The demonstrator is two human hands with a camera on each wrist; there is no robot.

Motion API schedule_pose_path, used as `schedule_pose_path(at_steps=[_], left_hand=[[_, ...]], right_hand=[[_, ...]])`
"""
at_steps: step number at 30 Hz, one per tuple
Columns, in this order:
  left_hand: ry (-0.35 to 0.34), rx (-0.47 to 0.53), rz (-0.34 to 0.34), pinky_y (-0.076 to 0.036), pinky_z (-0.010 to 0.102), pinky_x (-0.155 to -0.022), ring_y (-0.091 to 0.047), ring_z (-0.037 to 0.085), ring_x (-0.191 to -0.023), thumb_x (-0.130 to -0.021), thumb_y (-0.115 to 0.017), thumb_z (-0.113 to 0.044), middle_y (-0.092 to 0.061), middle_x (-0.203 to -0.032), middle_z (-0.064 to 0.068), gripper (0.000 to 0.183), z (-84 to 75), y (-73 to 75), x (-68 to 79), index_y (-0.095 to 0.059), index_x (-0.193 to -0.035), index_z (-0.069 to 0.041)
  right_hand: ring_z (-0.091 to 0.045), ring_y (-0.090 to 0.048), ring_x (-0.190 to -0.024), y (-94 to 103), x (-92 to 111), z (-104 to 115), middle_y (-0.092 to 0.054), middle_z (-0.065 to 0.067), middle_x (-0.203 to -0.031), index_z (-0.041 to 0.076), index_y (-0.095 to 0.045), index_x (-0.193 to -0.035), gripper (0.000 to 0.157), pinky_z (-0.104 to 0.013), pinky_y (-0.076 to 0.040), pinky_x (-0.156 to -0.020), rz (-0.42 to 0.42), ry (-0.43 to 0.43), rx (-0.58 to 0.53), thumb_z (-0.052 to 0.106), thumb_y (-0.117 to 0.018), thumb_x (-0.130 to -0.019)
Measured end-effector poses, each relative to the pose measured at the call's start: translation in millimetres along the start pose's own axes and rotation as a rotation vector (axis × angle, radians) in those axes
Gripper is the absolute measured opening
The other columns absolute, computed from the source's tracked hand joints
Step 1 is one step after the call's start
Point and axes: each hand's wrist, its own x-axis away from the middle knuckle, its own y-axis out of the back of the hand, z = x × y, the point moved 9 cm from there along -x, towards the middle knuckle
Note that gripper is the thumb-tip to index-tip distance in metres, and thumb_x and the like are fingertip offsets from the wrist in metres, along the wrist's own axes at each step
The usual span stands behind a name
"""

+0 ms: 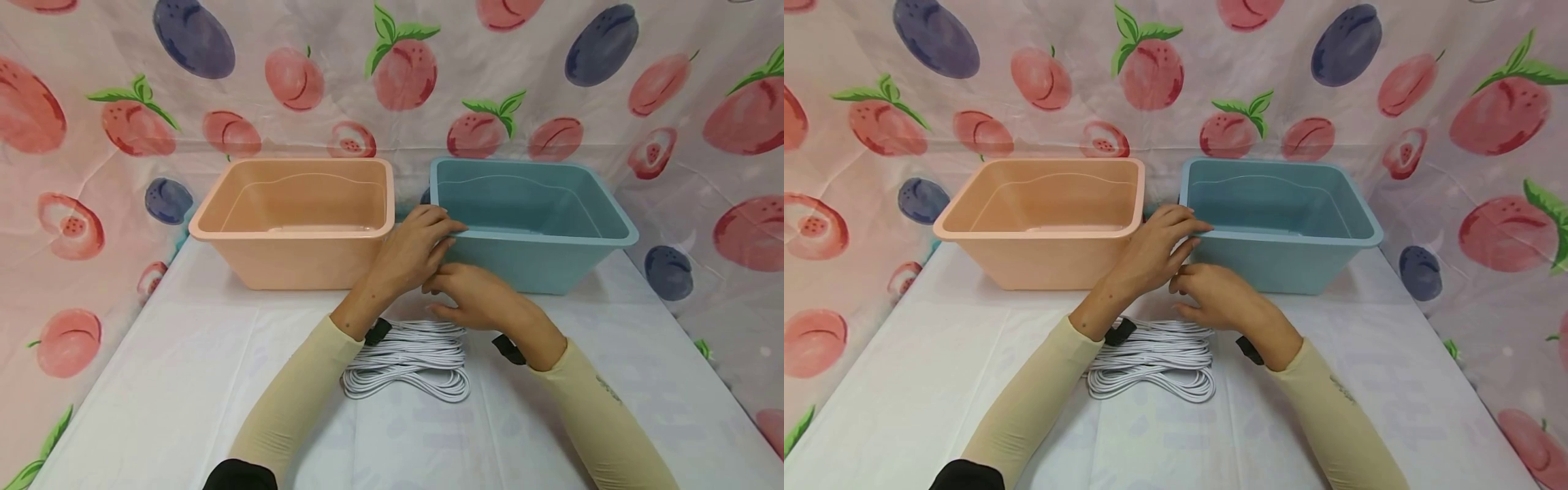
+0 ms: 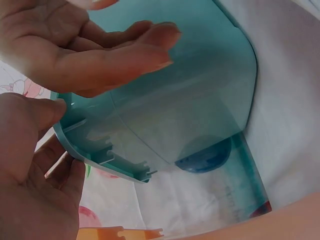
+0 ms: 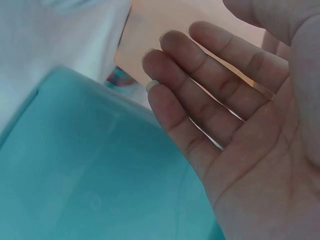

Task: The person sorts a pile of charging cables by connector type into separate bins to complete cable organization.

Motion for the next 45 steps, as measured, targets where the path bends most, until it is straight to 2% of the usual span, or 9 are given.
schedule_pose_path(at_steps=[8,16,28,39,45], left_hand=[[0.004,0.004,-0.005,-0.044,0.031,-0.115,-0.054,0.021,-0.132,-0.109,-0.06,-0.017,-0.068,-0.129,0.003,0.027,0.2,0.4,-0.4,-0.075,-0.132,-0.017],[0.001,0.008,0.001,-0.043,0.032,-0.116,-0.054,0.021,-0.132,-0.109,-0.059,-0.017,-0.068,-0.128,0.002,0.027,0.4,-0.5,-0.2,-0.075,-0.132,-0.017],[-0.011,0.016,-0.009,-0.044,0.032,-0.114,-0.055,0.022,-0.13,-0.11,-0.059,-0.016,-0.068,-0.126,0.003,0.027,-0.4,0.4,-0.1,-0.076,-0.131,-0.017],[-0.023,0.013,-0.021,-0.045,0.032,-0.113,-0.056,0.022,-0.128,-0.109,-0.06,-0.014,-0.068,-0.124,0.003,0.027,-0.5,-0.1,-0.1,-0.076,-0.131,-0.016],[-0.019,0.007,-0.021,-0.045,0.032,-0.113,-0.056,0.022,-0.129,-0.109,-0.06,-0.014,-0.069,-0.125,0.003,0.027,-0.6,0.7,-0.2,-0.076,-0.13,-0.016]], right_hand=[[-0.022,-0.07,-0.106,-16.5,-5.9,5.9,-0.074,-0.004,-0.114,0.005,-0.077,-0.116,0.025,-0.039,-0.059,-0.091,0.017,0.047,-0.015,0.018,-0.081,-0.095],[-0.022,-0.07,-0.099,-27.3,-8.5,12.7,-0.075,-0.006,-0.107,0.005,-0.078,-0.108,0.019,-0.039,-0.059,-0.087,0.012,0.101,-0.038,0.011,-0.083,-0.091],[-0.019,-0.071,-0.093,-41.8,-13.0,18.4,-0.075,-0.003,-0.103,0.01,-0.08,-0.105,0.012,-0.036,-0.06,-0.082,0.027,0.131,-0.036,0.014,-0.079,-0.093],[-0.014,-0.067,-0.084,-50.8,-17.4,29.0,-0.072,0.002,-0.092,0.014,-0.081,-0.097,0.007,-0.032,-0.058,-0.079,-0.041,0.177,0.026,0.015,-0.075,-0.099],[-0.016,-0.07,-0.088,-53.2,-21.4,32.1,-0.075,0.002,-0.094,0.013,-0.082,-0.097,0.007,-0.033,-0.059,-0.083,-0.085,0.168,0.065,0.017,-0.076,-0.099]])
